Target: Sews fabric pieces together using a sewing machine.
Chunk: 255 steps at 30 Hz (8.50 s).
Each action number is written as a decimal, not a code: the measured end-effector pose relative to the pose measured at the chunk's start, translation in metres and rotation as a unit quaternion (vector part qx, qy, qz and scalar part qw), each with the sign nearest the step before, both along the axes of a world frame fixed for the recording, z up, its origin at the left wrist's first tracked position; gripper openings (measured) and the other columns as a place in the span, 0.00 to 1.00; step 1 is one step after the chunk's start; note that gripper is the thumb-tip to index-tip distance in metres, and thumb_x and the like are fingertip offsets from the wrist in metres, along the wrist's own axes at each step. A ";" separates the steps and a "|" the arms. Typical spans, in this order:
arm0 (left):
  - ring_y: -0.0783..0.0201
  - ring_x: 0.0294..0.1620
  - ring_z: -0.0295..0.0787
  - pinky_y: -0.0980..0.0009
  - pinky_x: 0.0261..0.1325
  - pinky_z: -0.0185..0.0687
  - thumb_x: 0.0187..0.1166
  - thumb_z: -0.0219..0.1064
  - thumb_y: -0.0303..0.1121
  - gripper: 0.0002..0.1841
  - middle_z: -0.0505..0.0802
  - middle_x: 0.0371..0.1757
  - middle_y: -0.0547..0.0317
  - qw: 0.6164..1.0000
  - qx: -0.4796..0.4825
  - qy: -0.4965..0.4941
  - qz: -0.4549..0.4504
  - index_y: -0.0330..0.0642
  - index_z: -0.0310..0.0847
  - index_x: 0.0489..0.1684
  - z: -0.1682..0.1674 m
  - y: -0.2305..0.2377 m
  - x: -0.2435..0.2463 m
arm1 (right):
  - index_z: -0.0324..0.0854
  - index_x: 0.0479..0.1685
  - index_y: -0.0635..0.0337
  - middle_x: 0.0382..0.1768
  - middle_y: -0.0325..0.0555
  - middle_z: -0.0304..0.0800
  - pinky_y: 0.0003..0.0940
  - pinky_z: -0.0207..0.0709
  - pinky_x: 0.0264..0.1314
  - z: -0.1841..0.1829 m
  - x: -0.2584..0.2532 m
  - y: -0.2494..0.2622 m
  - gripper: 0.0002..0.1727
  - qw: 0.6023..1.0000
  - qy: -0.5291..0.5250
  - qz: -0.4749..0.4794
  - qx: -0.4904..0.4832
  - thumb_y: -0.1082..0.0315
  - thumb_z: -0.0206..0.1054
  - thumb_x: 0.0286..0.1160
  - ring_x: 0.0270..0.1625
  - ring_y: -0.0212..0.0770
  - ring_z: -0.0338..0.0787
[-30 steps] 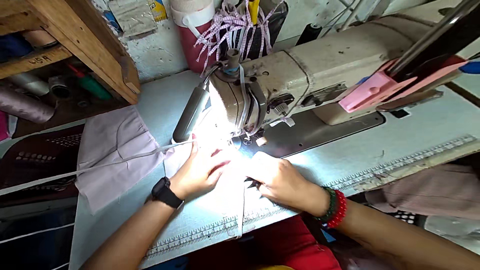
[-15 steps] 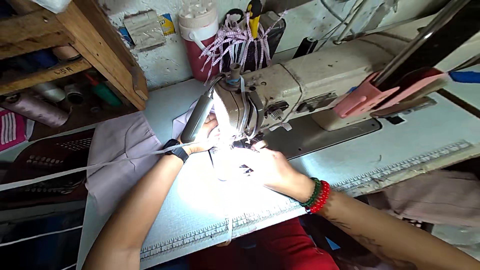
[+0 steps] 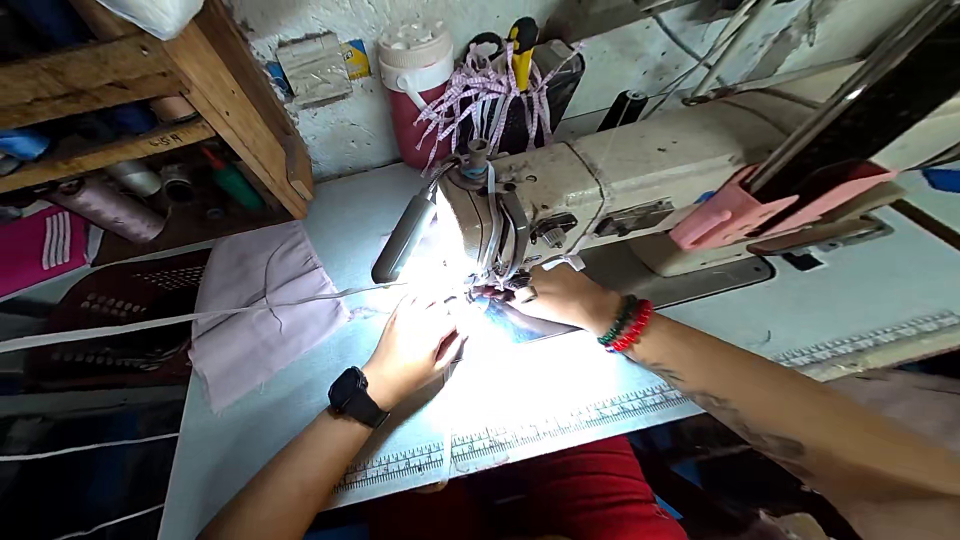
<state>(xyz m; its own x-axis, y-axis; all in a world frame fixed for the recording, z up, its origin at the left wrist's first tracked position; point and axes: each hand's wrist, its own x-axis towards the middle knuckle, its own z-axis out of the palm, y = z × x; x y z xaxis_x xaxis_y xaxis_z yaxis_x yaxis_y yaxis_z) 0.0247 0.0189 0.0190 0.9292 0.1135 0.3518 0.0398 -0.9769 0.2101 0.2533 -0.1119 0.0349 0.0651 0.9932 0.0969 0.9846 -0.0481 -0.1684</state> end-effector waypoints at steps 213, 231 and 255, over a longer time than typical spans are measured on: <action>0.69 0.42 0.87 0.71 0.48 0.84 0.85 0.48 0.21 0.21 0.89 0.54 0.55 0.744 -0.521 0.374 -0.188 0.36 0.75 0.74 -0.099 -0.311 0.111 | 0.92 0.54 0.48 0.51 0.56 0.94 0.73 0.77 0.56 -0.116 -0.077 -0.384 0.16 0.833 0.281 -0.397 -0.264 0.52 0.68 0.78 0.57 0.64 0.90; 0.67 0.70 0.85 0.70 0.75 0.80 0.86 0.62 0.28 0.10 0.90 0.63 0.50 0.913 -0.260 -0.313 0.021 0.34 0.83 0.56 0.050 -0.144 -0.045 | 0.91 0.46 0.56 0.30 0.28 0.95 0.14 0.83 0.28 0.006 -0.123 -0.143 0.07 0.804 0.549 -0.049 0.225 0.67 0.68 0.80 0.25 0.19 0.88; 0.41 0.62 0.86 0.43 0.66 0.79 0.88 0.54 0.34 0.15 0.88 0.55 0.38 0.932 -0.096 0.094 0.338 0.32 0.84 0.51 0.022 0.077 -0.113 | 0.91 0.34 0.55 0.30 0.31 0.90 0.11 0.77 0.40 -0.038 -0.116 -0.066 0.15 0.899 0.351 -0.088 0.248 0.55 0.66 0.78 0.34 0.14 0.83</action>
